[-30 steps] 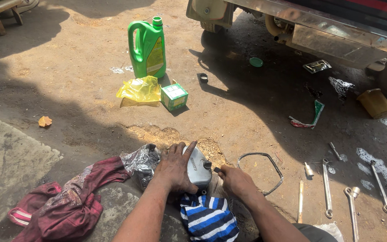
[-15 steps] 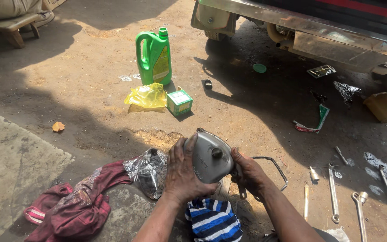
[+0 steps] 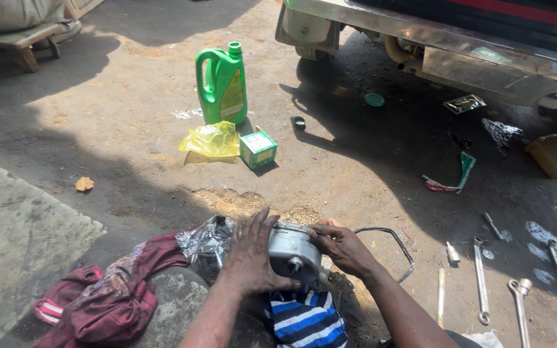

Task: The person scrubs a metal part with a small brush and wipes it with a cloth. They rotate the part to clean different sides and continue scrubbing and wiping throughout the clip.

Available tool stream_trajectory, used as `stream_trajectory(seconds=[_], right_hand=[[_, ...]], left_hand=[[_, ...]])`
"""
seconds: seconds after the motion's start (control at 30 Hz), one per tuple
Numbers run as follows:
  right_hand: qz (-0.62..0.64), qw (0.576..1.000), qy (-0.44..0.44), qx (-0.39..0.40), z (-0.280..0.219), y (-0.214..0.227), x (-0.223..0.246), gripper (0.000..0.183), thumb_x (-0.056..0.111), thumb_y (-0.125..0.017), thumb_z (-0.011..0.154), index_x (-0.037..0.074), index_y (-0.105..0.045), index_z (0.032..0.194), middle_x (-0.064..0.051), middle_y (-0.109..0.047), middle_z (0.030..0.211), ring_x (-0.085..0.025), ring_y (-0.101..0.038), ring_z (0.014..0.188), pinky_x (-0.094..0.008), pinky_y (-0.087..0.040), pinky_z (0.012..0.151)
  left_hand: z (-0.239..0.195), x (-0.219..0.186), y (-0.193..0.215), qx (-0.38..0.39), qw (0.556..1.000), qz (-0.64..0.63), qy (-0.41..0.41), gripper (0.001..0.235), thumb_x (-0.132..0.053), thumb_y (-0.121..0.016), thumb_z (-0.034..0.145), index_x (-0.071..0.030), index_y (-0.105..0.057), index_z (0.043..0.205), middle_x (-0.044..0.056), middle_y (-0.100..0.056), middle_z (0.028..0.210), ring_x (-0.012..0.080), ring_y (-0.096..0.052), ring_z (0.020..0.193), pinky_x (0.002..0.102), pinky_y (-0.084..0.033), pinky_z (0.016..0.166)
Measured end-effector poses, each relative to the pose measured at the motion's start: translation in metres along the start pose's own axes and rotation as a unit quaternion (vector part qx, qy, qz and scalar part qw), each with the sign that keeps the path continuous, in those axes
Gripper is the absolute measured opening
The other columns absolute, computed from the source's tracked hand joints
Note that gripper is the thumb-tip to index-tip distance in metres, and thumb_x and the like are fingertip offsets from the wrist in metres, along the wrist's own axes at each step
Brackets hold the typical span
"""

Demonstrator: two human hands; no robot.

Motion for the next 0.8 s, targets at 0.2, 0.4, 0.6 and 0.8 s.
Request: stream_trajectory(seconds=[0.2,0.4,0.6,0.8], right_hand=[[-0.152,0.956,-0.136,-0.210,-0.002,0.024,-0.003,0.032,0.023,-0.054,0.099,0.007,-0.054,0.127,-0.017,-0.064,0.098,-0.029,-0.066,0.089,-0.047,-0.053,0.084],[-0.002,0.965,-0.206,-0.160,-0.006,0.028,-0.003,0.012,0.010,-0.046,0.102,0.004,-0.052,0.111,-0.024,-0.068,0.097,-0.031,-0.070,0.085,-0.047,-0.059,0.073],[-0.031,0.983,-0.091,-0.154,-0.007,0.000,0.032,0.032,0.021,-0.061,0.096,0.010,-0.066,0.126,-0.009,-0.079,0.097,-0.015,-0.078,0.083,-0.030,-0.066,0.071],[-0.119,0.973,-0.074,-0.184,-0.013,0.003,0.043,0.036,0.024,-0.064,0.095,0.015,-0.069,0.130,-0.011,-0.081,0.087,-0.016,-0.078,0.067,-0.031,-0.065,0.060]], left_hand=[[0.003,-0.006,-0.013,0.172,0.965,-0.027,0.198,0.121,-0.070,-0.086,0.058,-0.014,-0.035,0.152,0.012,-0.047,0.137,0.0306,-0.045,0.133,0.048,-0.033,0.118],[0.006,0.017,-0.015,0.106,0.937,-0.097,0.317,0.121,-0.073,-0.087,0.055,-0.005,-0.041,0.144,0.014,-0.052,0.134,0.0299,-0.051,0.130,0.047,-0.047,0.108],[0.001,0.030,-0.032,0.113,0.920,-0.101,0.360,0.129,-0.078,-0.083,0.058,-0.001,-0.034,0.148,0.019,-0.045,0.144,0.0342,-0.044,0.138,0.048,-0.043,0.111],[0.004,0.026,-0.034,0.066,0.940,-0.077,0.327,0.131,-0.077,-0.084,0.062,0.007,-0.031,0.147,0.028,-0.036,0.151,0.0401,-0.037,0.142,0.046,-0.035,0.117]])
Point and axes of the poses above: each hand's wrist, its own z-axis towards the middle knuckle, its own y-axis out of the back of the hand, x = y × z, the point moved 5 cm from there along z, towards the middle knuckle
